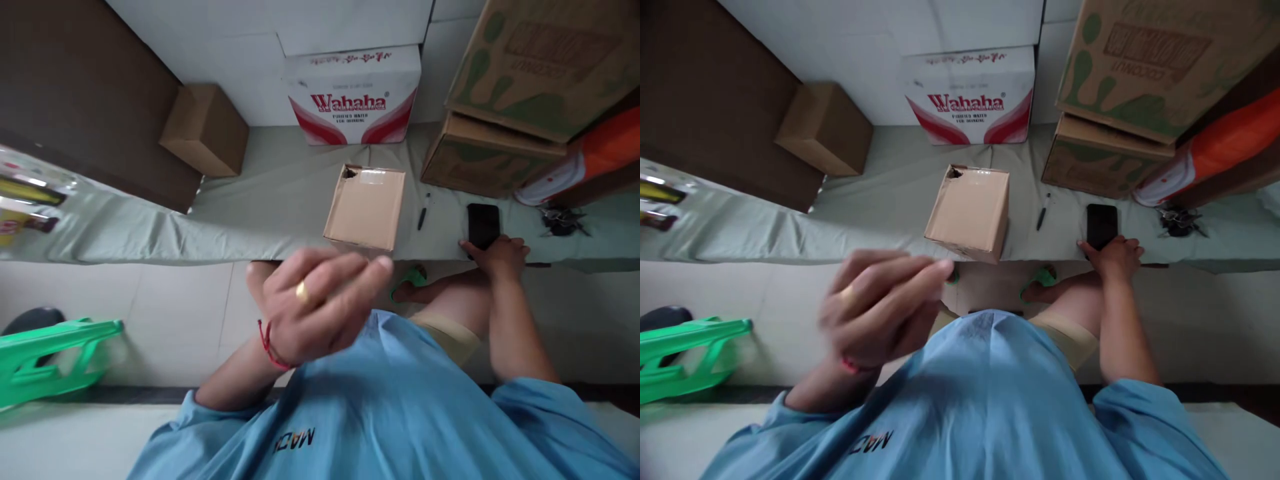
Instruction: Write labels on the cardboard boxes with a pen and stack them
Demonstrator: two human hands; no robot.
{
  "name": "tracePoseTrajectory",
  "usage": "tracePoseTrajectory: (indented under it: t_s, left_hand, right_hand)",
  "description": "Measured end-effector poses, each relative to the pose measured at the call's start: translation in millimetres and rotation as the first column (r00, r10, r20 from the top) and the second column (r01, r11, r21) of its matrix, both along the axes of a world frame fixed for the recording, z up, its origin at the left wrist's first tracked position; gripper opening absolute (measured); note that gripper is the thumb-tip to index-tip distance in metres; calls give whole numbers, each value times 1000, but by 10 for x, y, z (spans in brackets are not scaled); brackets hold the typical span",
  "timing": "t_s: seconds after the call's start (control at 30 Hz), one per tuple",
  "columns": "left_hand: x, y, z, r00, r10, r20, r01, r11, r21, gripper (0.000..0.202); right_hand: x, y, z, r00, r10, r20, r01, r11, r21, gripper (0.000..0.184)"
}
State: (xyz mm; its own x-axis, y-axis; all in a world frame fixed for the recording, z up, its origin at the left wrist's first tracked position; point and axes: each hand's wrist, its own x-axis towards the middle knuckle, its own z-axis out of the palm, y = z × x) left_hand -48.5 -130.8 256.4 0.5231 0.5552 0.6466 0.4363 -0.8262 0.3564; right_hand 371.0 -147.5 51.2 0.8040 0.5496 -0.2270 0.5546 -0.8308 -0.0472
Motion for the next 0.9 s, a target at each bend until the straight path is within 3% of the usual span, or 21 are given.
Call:
tracePoseTrajectory:
  t_s: [0.07,0.13,0.23,0.33,0.4,0.6,0.77,0.9]
  left_hand:
    - [-2,262,-367,995,4,-100,7,994,105,40]
    - [-45,470,-678,987,1,-159,14,996,93,40]
    - [-71,593,-926,993,-20,-117,27,998,56,42]
    - [27,566,-985,1000,18,-21,-16,995,97,38]
    - [129,536,-997,999,33,21,-35,992,119,36]
    - [319,499,-1063,994,33,108,-44,994,99,34]
    - [374,453,-1170,952,242,184,-228,969,-96,41]
    - [441,368,-1301,971,192,145,-164,969,-183,45]
  right_hand:
    - [12,34,-41,1000,-3,5,3,1000,7,96]
    - [39,53,-72,1000,7,11,-8,999,37,90]
    - [75,45,-82,1000,-16,1,16,986,165,88]
    - [34,11,-8,996,-20,-88,48,944,328,85]
    - [-70,-25,115,989,57,-138,11,896,444,78]
    - [-641,-167,785,925,350,-149,-140,676,724,79]
    - [-1162,-128,1274,865,499,47,-343,521,782,79]
    - [-1619,7,1491,777,597,199,-497,388,776,77]
